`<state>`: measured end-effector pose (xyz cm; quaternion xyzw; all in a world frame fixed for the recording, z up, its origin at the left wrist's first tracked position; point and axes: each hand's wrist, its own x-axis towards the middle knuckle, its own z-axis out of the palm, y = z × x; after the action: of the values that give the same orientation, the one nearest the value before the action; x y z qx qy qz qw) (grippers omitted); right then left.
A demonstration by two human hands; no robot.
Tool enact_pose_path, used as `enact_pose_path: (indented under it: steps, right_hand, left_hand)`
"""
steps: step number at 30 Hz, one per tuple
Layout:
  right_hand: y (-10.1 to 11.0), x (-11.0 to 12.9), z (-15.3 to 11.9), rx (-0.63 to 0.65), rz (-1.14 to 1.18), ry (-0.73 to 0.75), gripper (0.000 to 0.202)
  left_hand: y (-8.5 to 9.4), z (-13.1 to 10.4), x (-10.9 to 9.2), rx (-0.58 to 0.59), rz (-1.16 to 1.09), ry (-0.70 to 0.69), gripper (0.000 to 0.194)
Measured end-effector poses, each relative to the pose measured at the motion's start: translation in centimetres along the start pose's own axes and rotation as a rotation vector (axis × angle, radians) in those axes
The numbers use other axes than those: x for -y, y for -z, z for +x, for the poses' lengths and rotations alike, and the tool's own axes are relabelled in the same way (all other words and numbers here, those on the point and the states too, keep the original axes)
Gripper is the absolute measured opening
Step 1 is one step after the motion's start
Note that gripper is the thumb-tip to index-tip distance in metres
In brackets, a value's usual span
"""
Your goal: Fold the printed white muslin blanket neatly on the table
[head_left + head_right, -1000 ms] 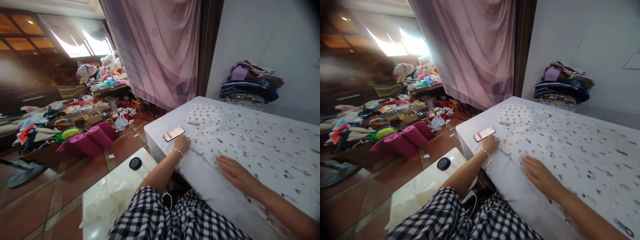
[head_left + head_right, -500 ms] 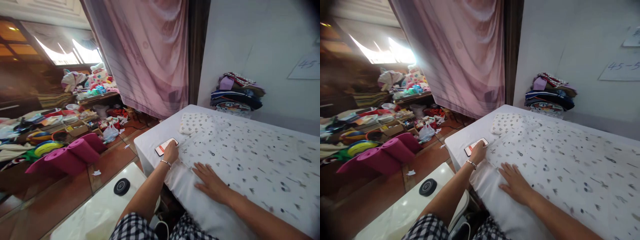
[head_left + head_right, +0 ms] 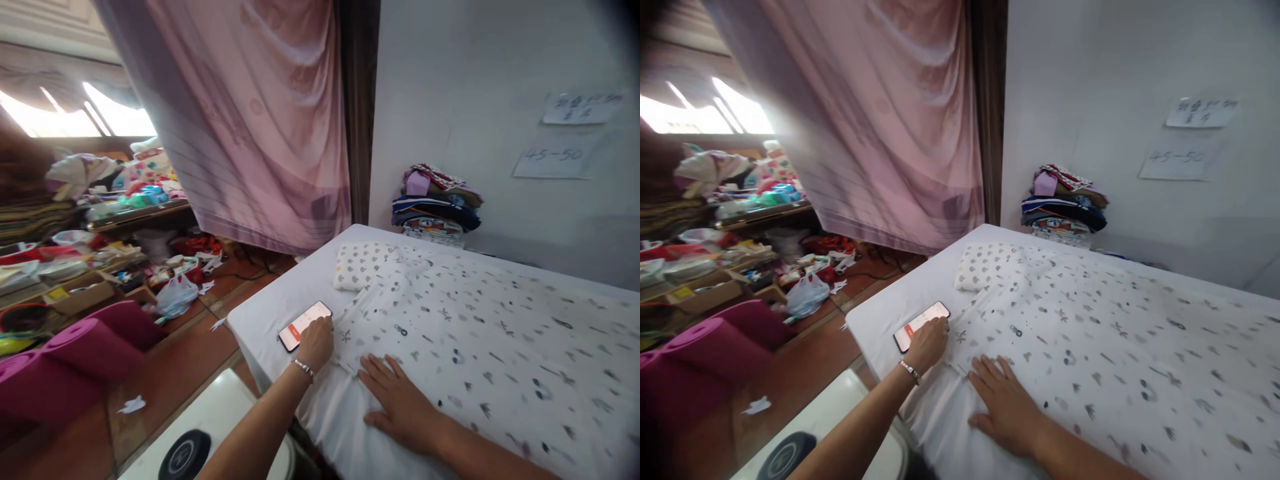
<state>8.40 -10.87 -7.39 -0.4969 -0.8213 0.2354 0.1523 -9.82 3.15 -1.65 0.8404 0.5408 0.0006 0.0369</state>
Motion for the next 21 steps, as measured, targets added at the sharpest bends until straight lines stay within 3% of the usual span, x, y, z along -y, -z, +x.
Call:
enact_pose_path:
  steps: [2,5,8,11,16,21]
  right_hand:
    - [0.0,0.1,0.1,-0.017,0.006,0.023,0.072]
    - [0.3,0.4,0.4,-0.035,-0.034,0.003,0.076]
    - [0.8,1.1,0.4,-0.052,-0.071,-0.031,0.078]
    - [1.2,2.0,-1.0,-0.054,-0.064,-0.064,0.079]
    - [2.0,3.5,-6.8,-0.087,-0.024,-0.119,0.076]
    - [2.8,3.9,-16.4,-0.314,-0.03,-0.266,0.048]
  left_hand:
    - [0.3,0.1,-1.4,-0.07,0.046,-0.056,0.019]
    - [0.0,0.7,-4.8,-0.135,-0.058,-0.302,0.019]
    - [-1.5,1.9,-8.1,-0.13,-0.183,-0.59,0.032]
    - [-3.6,3.2,-9.7,-0.12,-0.185,-0.704,0.041]
    - [-5.8,5.1,-9.4,-0.096,-0.177,-0.692,0.04]
    - [-4.5,5.5,-9.9,-0.069,-0.208,-0.632,0.037]
